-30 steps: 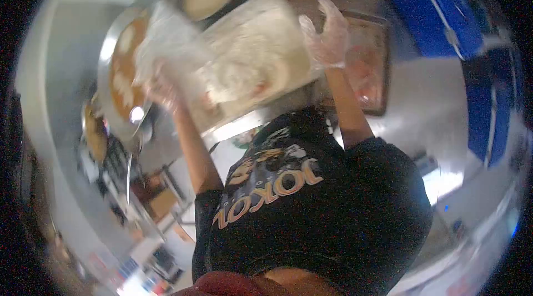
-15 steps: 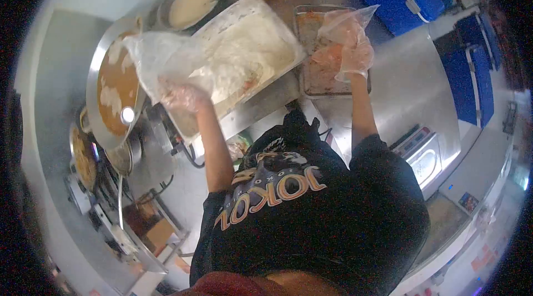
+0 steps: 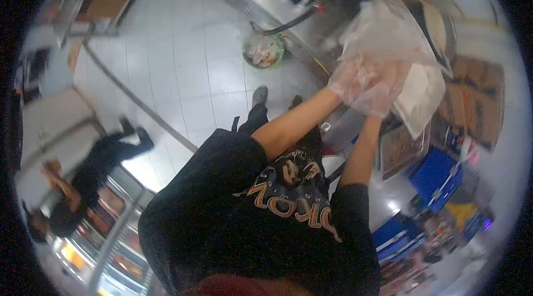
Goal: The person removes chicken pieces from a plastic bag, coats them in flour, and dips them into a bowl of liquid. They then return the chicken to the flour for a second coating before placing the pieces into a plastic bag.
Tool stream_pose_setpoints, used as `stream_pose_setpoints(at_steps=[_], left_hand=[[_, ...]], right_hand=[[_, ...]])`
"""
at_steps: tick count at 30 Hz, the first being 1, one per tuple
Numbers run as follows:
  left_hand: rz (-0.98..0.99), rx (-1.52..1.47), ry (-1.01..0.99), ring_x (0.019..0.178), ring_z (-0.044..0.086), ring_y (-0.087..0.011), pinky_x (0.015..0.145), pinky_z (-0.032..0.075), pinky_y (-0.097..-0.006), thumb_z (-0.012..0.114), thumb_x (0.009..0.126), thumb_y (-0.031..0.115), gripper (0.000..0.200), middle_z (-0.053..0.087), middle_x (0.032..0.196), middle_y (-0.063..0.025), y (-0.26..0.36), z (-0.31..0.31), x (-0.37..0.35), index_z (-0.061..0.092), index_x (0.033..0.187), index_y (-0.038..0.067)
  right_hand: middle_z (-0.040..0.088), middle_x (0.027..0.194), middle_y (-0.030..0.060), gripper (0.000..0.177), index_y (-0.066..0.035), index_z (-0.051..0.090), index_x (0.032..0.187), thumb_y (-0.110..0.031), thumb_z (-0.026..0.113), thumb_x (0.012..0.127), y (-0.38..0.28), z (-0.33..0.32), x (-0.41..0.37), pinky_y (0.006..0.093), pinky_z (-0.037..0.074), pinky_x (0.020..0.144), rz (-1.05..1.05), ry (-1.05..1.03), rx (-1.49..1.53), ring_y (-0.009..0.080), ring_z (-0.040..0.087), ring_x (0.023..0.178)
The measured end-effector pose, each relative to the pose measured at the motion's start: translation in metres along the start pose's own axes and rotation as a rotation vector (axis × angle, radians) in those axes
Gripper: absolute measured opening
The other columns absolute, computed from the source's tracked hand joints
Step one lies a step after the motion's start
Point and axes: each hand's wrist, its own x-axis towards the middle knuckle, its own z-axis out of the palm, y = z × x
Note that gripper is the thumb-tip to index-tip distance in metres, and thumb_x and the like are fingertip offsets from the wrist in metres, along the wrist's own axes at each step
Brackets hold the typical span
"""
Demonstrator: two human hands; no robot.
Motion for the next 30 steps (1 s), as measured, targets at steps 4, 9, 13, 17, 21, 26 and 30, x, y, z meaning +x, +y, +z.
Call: stream_pose_setpoints(at_steps=[4, 9, 13, 17, 21, 26, 30], left_hand=[[-0.196, -0.482, 0.261, 0.104, 0.056, -0.0291, 0.091, 0.046, -0.0401, 0.039, 0.098, 0.034, 0.042, 0.056, 0.114, -0.0195, 0.044, -0.079, -0.049, 0.05, 0.123, 0.003], [-0.087, -0.36, 0.539, 0.106, 0.055, -0.0287, 0.092, 0.045, -0.041, 0.039, 0.098, 0.035, 0.043, 0.056, 0.116, -0.0202, 0.048, -0.214, -0.083, 0.051, 0.123, 0.002], [-0.04, -0.219, 0.734, 0.108, 0.054, -0.0283, 0.093, 0.044, -0.0417, 0.039, 0.097, 0.035, 0.043, 0.055, 0.117, -0.0208, 0.03, -0.33, -0.088, 0.051, 0.123, 0.002], [0.062, 0.11, 0.81, 0.11, 0.053, -0.028, 0.094, 0.043, -0.0424, 0.039, 0.097, 0.036, 0.044, 0.055, 0.117, -0.0213, -0.007, -0.471, -0.055, 0.052, 0.123, 0.002], [0.438, 0.936, 0.776, 0.112, 0.052, -0.0277, 0.095, 0.042, -0.0431, 0.04, 0.097, 0.036, 0.045, 0.055, 0.118, -0.0218, -0.065, -0.634, -0.005, 0.052, 0.123, 0.002], [-0.23, 0.897, 0.831, 0.13, 0.035, -0.031, 0.107, 0.031, -0.0412, 0.054, 0.089, 0.035, 0.051, 0.041, 0.137, -0.0171, 0.01, -0.607, -0.074, 0.047, 0.129, 0.004], [-0.079, 1.744, 0.48, 0.139, 0.018, -0.0343, 0.108, 0.029, -0.0428, 0.07, 0.075, 0.033, 0.073, 0.037, 0.139, -0.0143, 0.026, -0.587, -0.197, 0.039, 0.137, 0.01]], right_hand=[[0.04, 0.137, 0.0235, 0.06, 0.001, 0.043, 0.13, -0.038, 0.058, 0.086, -0.161, 0.031, -0.014, 0.0478, 0.036, 0.102, 0.218, -0.088, 0.381, 0.042, 0.046, 0.12], [0.045, 0.127, 0.0223, 0.044, -0.005, 0.053, 0.119, -0.03, 0.061, 0.084, -0.188, 0.114, -0.107, 0.0616, 0.034, 0.095, -0.371, -0.15, 0.227, 0.051, 0.039, 0.118], [0.046, 0.125, 0.0217, 0.043, -0.008, 0.054, 0.12, -0.03, 0.058, 0.084, -0.193, 0.21, -0.147, 0.0573, 0.034, 0.097, -0.358, -0.463, 0.157, 0.0442, 0.041, 0.117], [0.042, 0.133, 0.0204, 0.045, -0.011, 0.05, 0.128, -0.033, 0.052, 0.089, -0.131, 0.371, -0.207, 0.0537, 0.029, 0.104, -0.42, -0.541, 0.118, 0.0395, 0.038, 0.124], [0.035, 0.142, 0.0198, 0.058, -0.012, 0.039, 0.138, -0.038, 0.053, 0.088, -0.075, 0.513, -0.216, 0.0509, 0.025, 0.107, -0.417, -0.751, -0.247, 0.0361, 0.033, 0.131], [0.022, 0.149, 0.017, 0.082, -0.02, 0.02, 0.147, -0.045, 0.062, 0.081, 0.039, 0.646, -0.248, 0.0478, 0.02, 0.111, -0.201, -1.199, -0.215, 0.034, 0.022, 0.137], [0.019, 0.15, 0.0191, 0.091, -0.012, 0.014, 0.147, -0.039, 0.066, 0.077, 0.01, 0.617, -0.227, 0.0443, 0.021, 0.111, 0.044, -1.231, -0.019, 0.0352, 0.019, 0.138]])
